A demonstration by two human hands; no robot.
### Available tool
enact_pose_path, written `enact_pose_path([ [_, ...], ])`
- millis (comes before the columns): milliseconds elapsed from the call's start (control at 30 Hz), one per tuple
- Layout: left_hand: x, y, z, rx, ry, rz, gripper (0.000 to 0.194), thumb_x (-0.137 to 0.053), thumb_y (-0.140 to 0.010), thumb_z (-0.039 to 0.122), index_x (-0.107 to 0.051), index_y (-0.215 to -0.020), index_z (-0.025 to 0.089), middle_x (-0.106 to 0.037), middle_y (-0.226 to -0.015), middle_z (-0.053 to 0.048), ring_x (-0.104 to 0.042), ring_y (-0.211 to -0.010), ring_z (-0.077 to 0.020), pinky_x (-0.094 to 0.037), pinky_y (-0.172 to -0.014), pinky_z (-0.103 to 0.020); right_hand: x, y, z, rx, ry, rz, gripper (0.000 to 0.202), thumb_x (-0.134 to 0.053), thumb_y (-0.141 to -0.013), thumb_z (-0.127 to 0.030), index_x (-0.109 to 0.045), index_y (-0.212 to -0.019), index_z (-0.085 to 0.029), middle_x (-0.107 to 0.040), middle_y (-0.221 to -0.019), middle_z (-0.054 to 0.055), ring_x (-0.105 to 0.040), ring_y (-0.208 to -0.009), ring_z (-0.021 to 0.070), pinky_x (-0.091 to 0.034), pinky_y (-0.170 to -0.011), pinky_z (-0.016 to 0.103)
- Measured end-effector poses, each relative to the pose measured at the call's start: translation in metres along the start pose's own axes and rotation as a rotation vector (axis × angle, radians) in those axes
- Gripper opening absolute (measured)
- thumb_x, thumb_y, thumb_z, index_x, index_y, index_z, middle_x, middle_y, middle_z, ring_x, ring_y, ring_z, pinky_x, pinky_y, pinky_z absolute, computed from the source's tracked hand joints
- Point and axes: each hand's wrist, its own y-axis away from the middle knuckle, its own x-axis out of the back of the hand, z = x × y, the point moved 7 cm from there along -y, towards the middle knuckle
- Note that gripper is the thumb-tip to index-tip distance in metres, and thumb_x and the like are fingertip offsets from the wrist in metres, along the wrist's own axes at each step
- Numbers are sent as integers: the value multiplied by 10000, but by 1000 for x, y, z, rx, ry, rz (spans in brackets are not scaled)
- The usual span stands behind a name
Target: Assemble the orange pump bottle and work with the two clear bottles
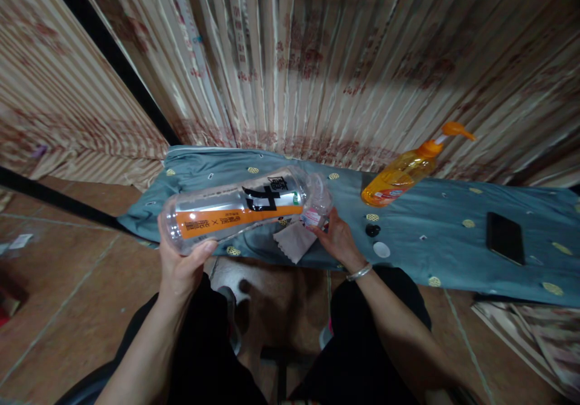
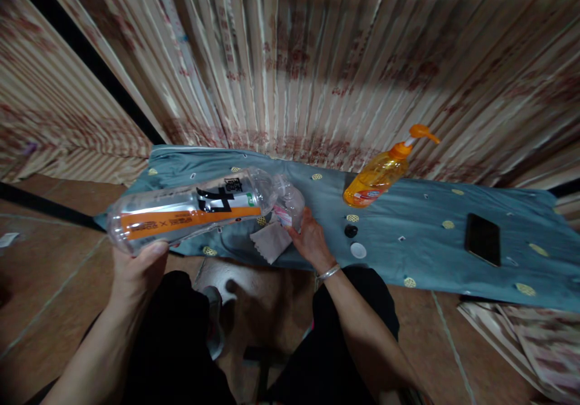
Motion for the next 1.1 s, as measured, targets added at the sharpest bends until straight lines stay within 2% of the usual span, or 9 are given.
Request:
enact_pose_path([
  [200,-2,1,-1,97,98,11,952,-1089,-541,454,-664,-1374,275,-753,-1193,-36,-741,-1102,-283,-605,-1024,-412,1,0,-2,-21,31,-38,547,-683,-955,-412,-540,-1384,-103,-809,-1183,234,-782,-920,313,-633,-871,429],
  [367,-1,-1,-4,134,140,57,999,-1114,-445,412,-689,-1332,243,-758,-1162,-36,-736,-1035,-255,-601,-967,-368,2,0,-5,-34,29,-54,570,-682,-951,-432,-538,-1388,-96,-811,-1143,228,-780,-933,325,-629,-871,433],
  [600,-2,0,-3,152,133,48,1019,-1114,-434,383,-680,-1348,266,-751,-1149,-29,-725,-1035,-275,-583,-1007,-420,1,0,-3,-44,-1,-59,606,-678,-933,-449,-558,-1387,-67,-805,-1178,258,-784,-956,341,-626,-899,454],
  [900,-3,0,-1,104,81,39,1012,-1092,-474,499,-661,-1360,270,-728,-1189,-55,-724,-1070,-306,-588,-1028,-469,-2,-2,5,-24,-7,-9,605,-716,-904,-483,-587,-1367,-116,-826,-1135,223,-798,-915,350,-651,-855,467],
  [1100,-1,0,-3,76,24,3,975,-1061,-550,546,-641,-1389,281,-712,-1216,-60,-731,-1101,-325,-599,-1051,-507,-1,-1,2,-21,-8,-5,561,-705,-909,-437,-568,-1360,-133,-824,-1155,215,-801,-937,348,-649,-864,457],
])
